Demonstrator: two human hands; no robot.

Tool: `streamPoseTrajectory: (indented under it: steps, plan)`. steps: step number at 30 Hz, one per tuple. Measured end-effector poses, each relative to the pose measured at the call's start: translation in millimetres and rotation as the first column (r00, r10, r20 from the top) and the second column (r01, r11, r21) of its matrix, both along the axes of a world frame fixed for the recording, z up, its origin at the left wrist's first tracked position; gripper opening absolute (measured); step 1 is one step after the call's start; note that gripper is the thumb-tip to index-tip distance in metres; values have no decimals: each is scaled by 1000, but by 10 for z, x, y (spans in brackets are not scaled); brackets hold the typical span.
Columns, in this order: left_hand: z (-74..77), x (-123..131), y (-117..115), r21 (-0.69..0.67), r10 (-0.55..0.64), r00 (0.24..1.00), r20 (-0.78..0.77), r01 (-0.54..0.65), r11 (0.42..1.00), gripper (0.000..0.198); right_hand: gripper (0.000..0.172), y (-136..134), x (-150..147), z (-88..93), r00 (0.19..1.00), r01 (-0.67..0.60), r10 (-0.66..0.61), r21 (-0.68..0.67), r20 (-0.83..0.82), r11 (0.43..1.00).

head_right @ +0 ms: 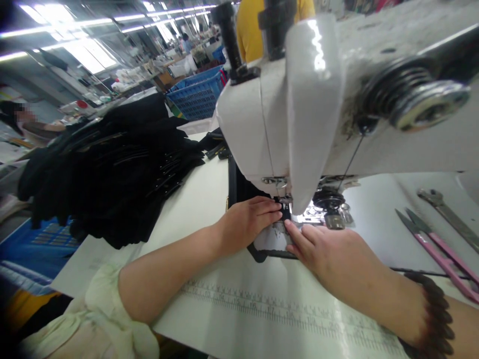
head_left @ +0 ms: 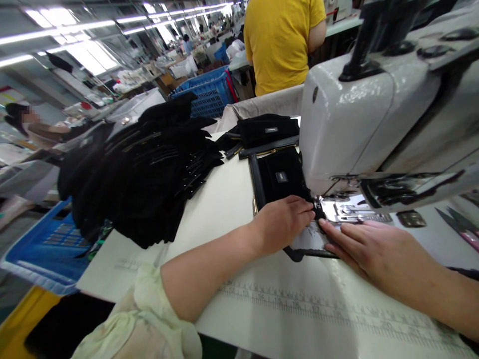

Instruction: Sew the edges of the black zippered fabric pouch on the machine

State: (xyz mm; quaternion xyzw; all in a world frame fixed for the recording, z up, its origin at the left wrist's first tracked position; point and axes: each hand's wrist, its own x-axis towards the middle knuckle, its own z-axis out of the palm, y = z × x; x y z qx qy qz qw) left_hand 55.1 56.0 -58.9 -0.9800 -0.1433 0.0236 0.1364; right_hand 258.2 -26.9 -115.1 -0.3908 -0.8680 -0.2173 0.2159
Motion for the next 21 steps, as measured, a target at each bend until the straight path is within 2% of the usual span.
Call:
streamPoseTrajectory:
  steps: [8, 21]
  plan:
    - [69, 52, 20, -15, 79, 996, -35, -79, 997, 26, 47, -3, -16, -7, 1000, 6, -6, 5, 3, 1000]
    - [131, 84, 6, -31, 123, 990, -69, -125, 992, 30, 48, -3, -22, -7, 1000, 5, -5, 15, 0, 1000]
